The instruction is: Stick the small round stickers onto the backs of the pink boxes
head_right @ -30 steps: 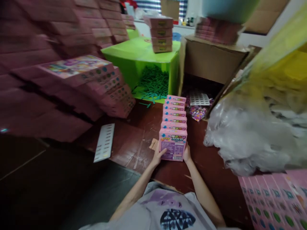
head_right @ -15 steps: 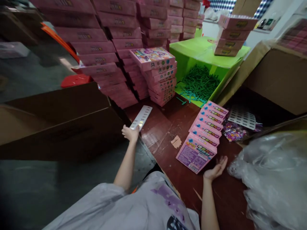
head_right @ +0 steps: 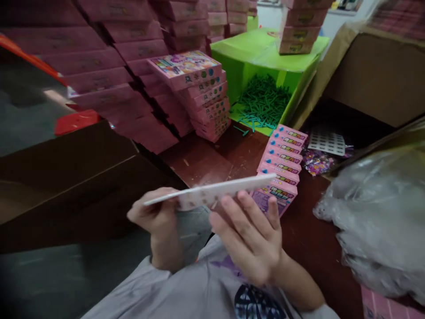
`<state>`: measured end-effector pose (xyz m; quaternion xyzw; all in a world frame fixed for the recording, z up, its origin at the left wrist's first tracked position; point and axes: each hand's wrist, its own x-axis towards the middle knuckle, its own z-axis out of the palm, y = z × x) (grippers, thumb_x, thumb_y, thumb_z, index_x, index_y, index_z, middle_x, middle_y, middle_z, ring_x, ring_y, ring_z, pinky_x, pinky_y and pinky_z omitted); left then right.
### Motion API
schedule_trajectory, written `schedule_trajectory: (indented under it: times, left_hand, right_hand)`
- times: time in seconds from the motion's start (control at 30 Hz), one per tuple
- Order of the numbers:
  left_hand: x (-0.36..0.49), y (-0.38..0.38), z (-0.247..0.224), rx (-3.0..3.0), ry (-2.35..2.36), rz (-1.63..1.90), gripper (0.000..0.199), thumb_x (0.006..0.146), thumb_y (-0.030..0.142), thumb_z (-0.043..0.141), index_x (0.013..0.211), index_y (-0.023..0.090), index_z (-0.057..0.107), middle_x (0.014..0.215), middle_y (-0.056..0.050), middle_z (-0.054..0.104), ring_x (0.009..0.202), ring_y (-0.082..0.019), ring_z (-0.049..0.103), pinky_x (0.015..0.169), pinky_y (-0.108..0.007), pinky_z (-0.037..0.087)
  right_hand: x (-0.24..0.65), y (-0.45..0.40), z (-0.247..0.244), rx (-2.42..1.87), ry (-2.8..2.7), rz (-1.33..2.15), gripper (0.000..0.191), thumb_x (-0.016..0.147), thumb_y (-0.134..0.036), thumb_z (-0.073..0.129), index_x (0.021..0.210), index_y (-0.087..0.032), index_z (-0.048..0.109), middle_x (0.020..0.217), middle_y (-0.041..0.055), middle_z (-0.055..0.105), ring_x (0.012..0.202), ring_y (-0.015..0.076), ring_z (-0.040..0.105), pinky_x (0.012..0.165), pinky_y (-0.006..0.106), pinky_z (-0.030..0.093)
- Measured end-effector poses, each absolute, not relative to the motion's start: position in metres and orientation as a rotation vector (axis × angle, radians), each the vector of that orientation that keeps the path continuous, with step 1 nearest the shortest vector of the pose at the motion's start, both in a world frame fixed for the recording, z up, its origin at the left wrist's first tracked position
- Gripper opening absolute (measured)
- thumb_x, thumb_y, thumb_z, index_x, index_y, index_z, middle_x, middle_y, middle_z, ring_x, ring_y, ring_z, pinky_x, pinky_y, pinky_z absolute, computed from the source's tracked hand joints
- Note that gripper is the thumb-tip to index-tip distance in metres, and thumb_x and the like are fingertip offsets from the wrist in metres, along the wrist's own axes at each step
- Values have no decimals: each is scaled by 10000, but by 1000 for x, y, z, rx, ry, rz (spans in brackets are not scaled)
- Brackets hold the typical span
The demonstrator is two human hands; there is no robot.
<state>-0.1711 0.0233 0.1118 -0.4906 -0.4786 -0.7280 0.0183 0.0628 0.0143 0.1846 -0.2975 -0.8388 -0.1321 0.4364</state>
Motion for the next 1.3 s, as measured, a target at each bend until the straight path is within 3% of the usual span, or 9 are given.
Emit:
schedule_trajectory:
  times: [0.07,0.13,0.23,0.33,0.57,0.7,0.9,1.2,1.3]
  left_hand:
    - [-145,22,117,-1829,-1542,-2217,132,837,266,688,731,204,736,635,13,690,443,-77,550,452,-185,436]
    - [-123,23,113,-1968,-1705,-2182,136,860,251,657,775,206,754,615,17,684,424,-69,524,445,-176,422]
    - [-104,27,102,-2005,-1976,-2245,163,868,279,643,784,184,745,594,18,671,433,-74,523,440,-172,410]
    - [-94,33,94,-2079,-2132,-2294,177,863,305,647,790,168,734,634,7,691,497,-86,569,465,-167,421]
    - [-72,44,83,-2506,-2207,-2137,156,806,299,689,822,166,769,763,-39,760,667,-147,678,615,-213,511]
    - [-55,45,71,-2342,-2474,-2208,235,801,359,673,837,141,754,731,-46,751,619,-151,661,560,-218,496]
    - [-55,49,54,-2170,-2645,-2158,260,788,370,672,849,128,742,735,-45,743,631,-146,643,572,-214,479]
    - [-67,52,52,-2136,-2733,-2179,279,762,392,699,849,131,748,763,-56,752,665,-163,656,603,-231,497]
    - [-66,50,51,-2149,-2784,-2159,287,762,394,702,863,131,754,747,-53,747,642,-159,648,576,-224,485]
  right_hand:
    - [54,25,193,-720,-2110,-243,216,888,-115,656,1083,-201,686,1103,60,737,1130,231,665,1153,450,421]
    - [59,38,186,-810,-2082,-47,190,907,-56,592,1012,-173,700,963,60,739,954,185,705,982,351,549]
    - [80,52,164,-1005,-2028,284,127,916,-120,626,999,-169,708,945,62,718,883,171,699,785,281,587]
    - [100,53,145,-1058,-2002,511,79,882,-208,706,958,-191,720,938,42,736,863,180,708,793,295,584]
    - [128,46,122,-1144,-1886,525,76,875,-143,689,880,-201,739,850,20,751,776,148,713,741,259,579]
    - [138,46,102,-1094,-1876,327,105,875,-118,673,869,-199,740,889,34,764,803,151,722,778,271,590]
    - [145,64,99,-1114,-1870,280,137,887,-153,656,775,-220,693,786,-18,737,784,163,679,1070,476,434]
    - [163,114,109,-1338,-2049,100,60,794,-214,752,781,-203,694,811,26,734,842,233,645,1013,525,408]
    - [158,107,108,-1424,-2083,-96,203,829,-235,727,1030,-206,717,1035,66,753,923,267,639,1025,555,368]
